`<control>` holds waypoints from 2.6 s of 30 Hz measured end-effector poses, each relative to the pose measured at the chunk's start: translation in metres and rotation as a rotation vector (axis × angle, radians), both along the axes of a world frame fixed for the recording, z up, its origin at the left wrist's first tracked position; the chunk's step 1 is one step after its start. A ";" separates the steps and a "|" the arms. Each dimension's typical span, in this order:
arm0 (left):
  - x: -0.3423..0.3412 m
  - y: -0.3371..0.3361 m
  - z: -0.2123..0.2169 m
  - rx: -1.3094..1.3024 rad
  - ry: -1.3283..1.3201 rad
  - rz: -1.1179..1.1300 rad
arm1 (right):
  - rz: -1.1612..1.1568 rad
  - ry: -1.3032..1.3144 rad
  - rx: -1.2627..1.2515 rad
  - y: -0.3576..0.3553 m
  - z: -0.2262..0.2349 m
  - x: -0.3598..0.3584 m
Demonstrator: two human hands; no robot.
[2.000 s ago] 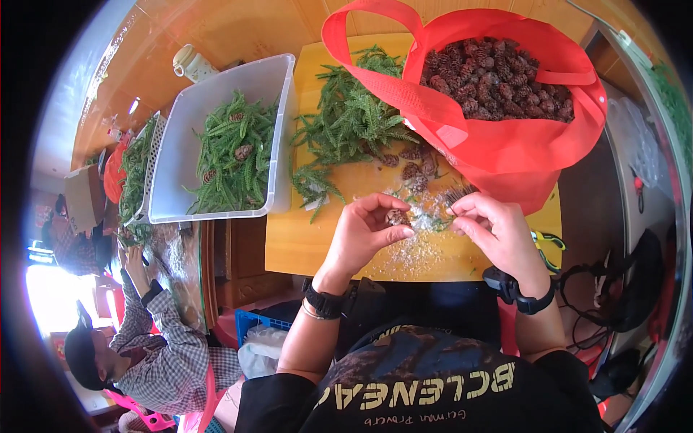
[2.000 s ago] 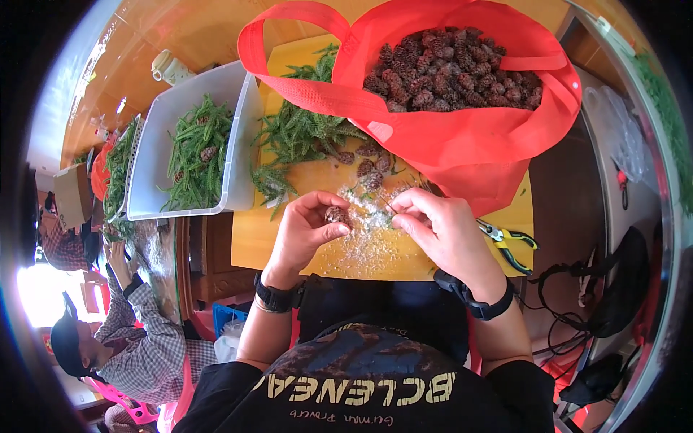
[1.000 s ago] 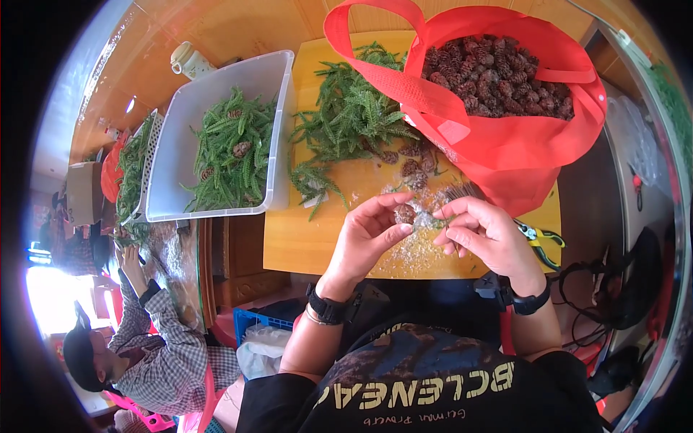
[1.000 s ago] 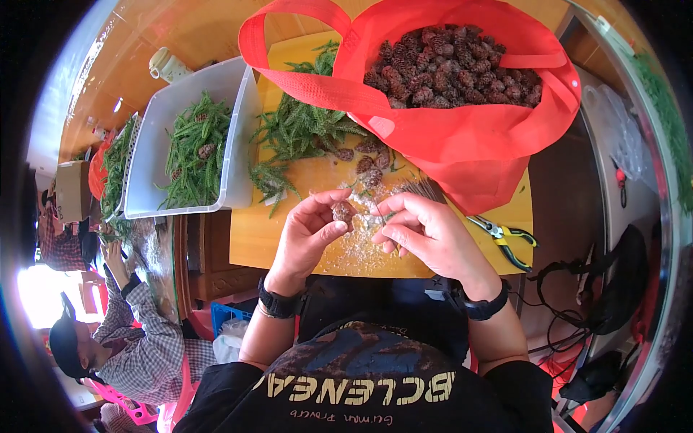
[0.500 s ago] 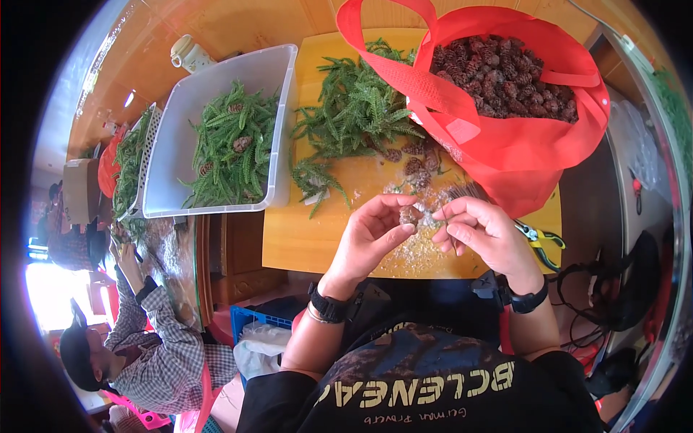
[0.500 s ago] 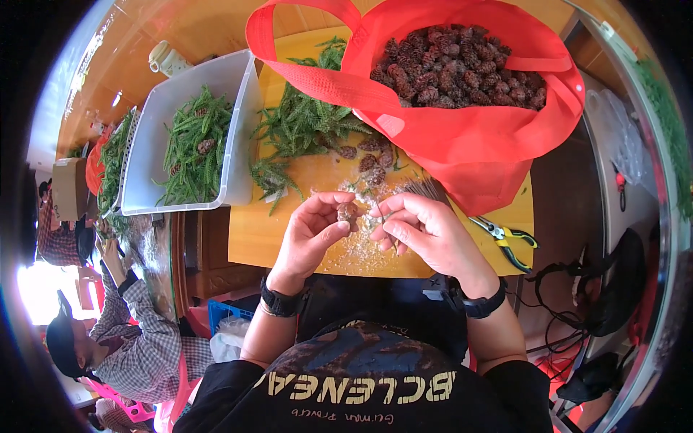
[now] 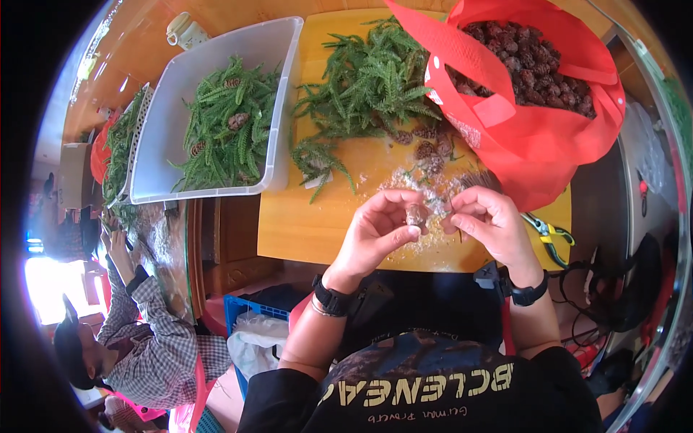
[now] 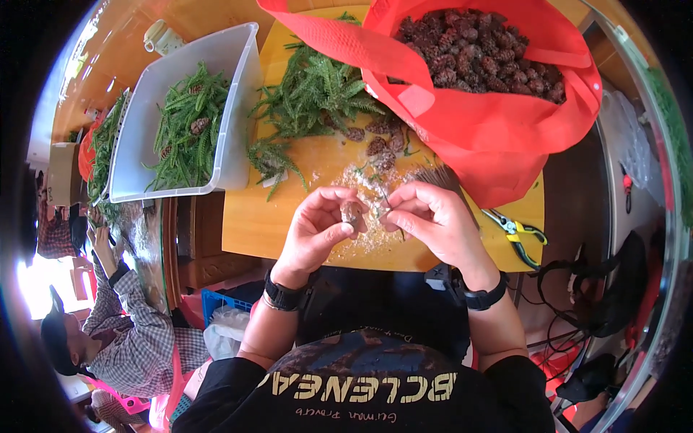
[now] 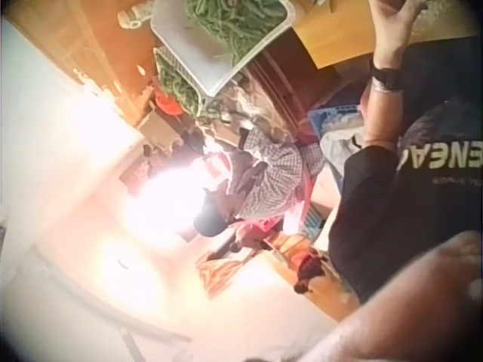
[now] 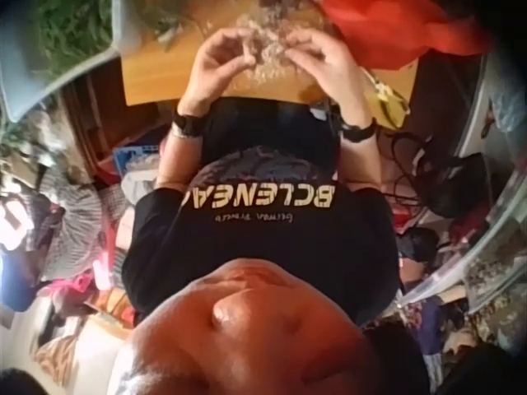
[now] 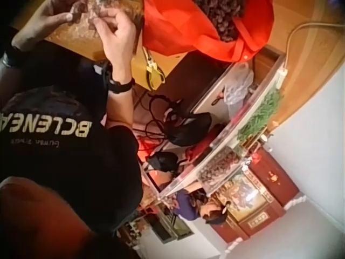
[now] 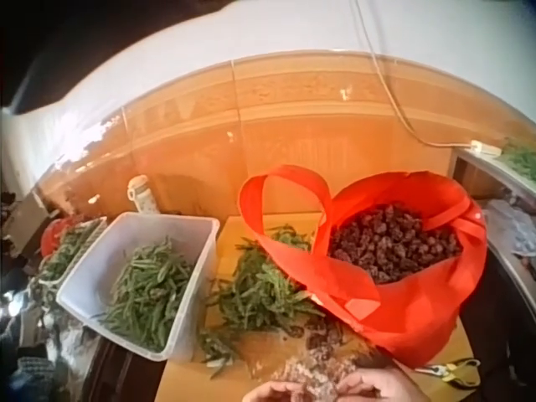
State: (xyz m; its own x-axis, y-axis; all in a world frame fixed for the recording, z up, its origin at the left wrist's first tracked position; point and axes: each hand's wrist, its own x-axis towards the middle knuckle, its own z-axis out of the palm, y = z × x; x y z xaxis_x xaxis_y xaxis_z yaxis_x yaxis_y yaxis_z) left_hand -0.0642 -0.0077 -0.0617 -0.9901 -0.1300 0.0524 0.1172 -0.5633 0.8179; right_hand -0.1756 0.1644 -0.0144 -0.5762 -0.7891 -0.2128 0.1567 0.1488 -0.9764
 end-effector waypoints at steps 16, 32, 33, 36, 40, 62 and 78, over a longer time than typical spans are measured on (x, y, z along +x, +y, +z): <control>-0.006 0.006 -0.013 -0.041 -0.070 -0.015 | -0.144 0.241 -0.133 0.015 -0.031 0.013; -0.001 0.006 -0.007 -0.002 -0.072 -0.082 | -0.078 0.325 -0.154 0.009 -0.032 0.026; -0.001 0.007 -0.007 -0.009 -0.076 -0.080 | -0.064 0.243 -0.155 0.010 -0.033 0.026; -0.002 0.008 -0.007 -0.027 -0.063 -0.056 | -0.060 0.201 -0.142 0.009 -0.032 0.025; -0.002 0.007 -0.004 -0.029 -0.083 -0.070 | -0.059 0.160 -0.128 0.009 -0.031 0.025; -0.001 0.007 -0.007 -0.150 -0.163 -0.152 | -0.014 -0.151 -0.187 0.008 -0.032 0.021; -0.002 0.015 -0.014 -0.485 -0.106 -0.056 | -0.042 0.029 -0.085 0.007 -0.030 0.029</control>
State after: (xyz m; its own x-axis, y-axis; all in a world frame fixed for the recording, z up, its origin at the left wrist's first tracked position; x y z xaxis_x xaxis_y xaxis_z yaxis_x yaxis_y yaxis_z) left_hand -0.0665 0.0075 -0.0758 -0.9980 -0.0622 -0.0081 -0.0007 -0.1184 0.9930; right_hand -0.1468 0.1709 -0.0444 -0.6139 -0.7789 -0.1287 0.1321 0.0594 -0.9895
